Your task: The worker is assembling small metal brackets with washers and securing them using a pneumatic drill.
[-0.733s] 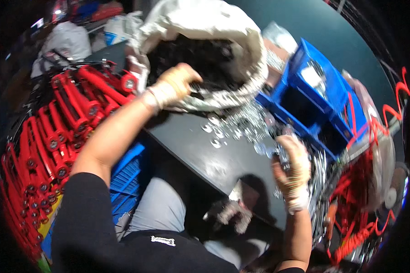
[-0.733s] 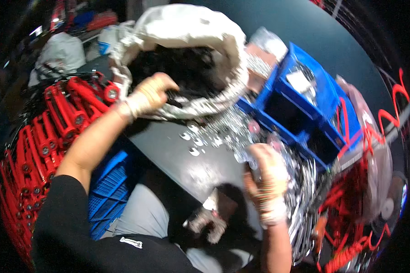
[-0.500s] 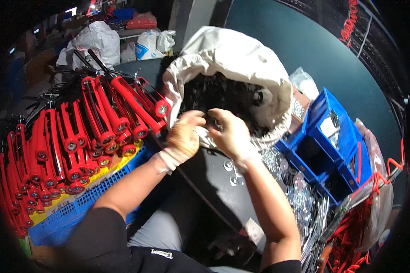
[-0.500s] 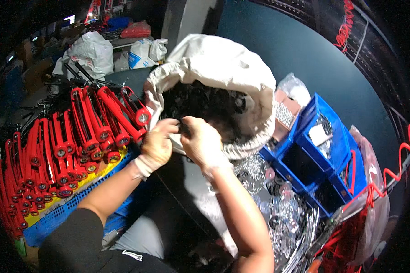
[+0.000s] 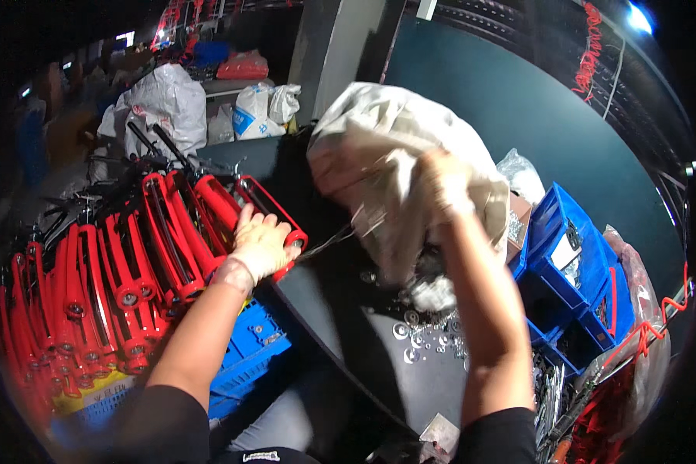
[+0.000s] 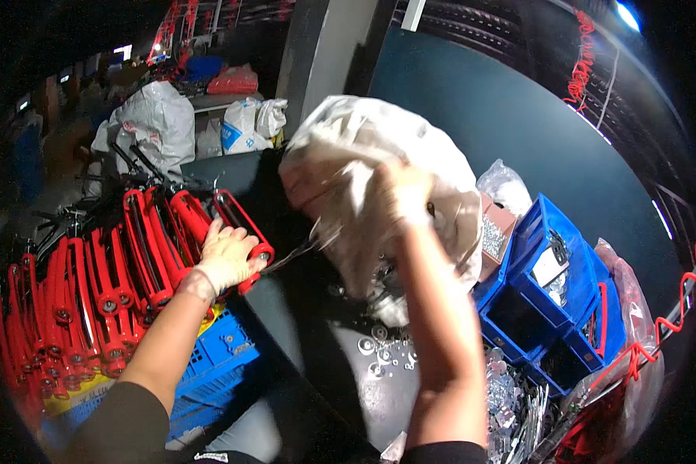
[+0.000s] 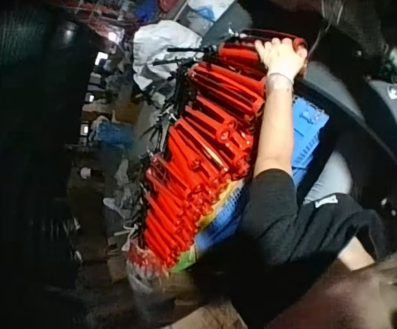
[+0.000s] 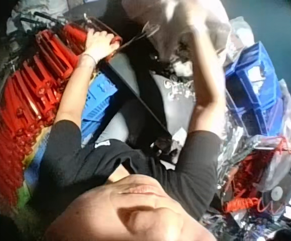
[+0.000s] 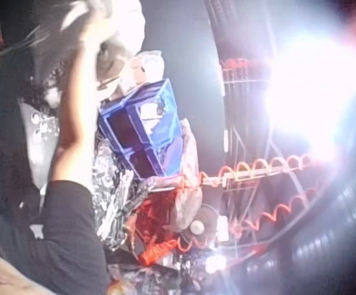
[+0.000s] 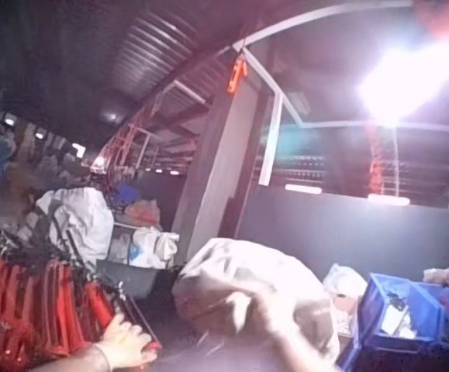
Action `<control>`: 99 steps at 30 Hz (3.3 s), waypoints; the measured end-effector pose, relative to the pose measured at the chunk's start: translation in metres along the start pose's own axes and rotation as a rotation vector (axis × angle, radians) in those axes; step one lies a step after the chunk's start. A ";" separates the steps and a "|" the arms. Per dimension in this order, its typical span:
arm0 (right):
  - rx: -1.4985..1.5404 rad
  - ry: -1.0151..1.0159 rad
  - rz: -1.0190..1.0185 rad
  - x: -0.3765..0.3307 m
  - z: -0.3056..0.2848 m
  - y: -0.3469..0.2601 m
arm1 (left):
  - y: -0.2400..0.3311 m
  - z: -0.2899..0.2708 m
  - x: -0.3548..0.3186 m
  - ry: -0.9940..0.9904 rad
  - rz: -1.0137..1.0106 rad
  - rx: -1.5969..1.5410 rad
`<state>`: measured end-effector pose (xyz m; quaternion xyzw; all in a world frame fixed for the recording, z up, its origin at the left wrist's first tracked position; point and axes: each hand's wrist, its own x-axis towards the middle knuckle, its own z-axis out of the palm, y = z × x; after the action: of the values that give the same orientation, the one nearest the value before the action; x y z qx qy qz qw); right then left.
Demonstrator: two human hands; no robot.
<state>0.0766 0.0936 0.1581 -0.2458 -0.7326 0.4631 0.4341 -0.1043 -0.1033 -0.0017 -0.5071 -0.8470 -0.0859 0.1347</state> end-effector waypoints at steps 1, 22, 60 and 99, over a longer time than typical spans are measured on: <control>0.068 0.121 -0.068 0.016 -0.017 0.001 | 0.010 -0.004 0.013 -0.066 0.052 0.006; -0.510 -0.756 -0.303 -0.310 -0.085 0.030 | 0.200 -0.020 0.002 -0.244 0.550 -0.478; -1.301 0.025 0.602 -0.353 -0.304 0.105 | 0.273 -0.032 -0.156 -0.915 0.050 -2.083; 0.502 0.566 0.237 -0.358 -0.177 0.044 | 0.311 -0.011 -0.158 -0.594 0.133 -2.095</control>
<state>0.4075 -0.0774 0.0065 -0.3329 -0.4143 0.5888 0.6090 0.2423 -0.0915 -0.0383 -0.4153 -0.3229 -0.6315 -0.5696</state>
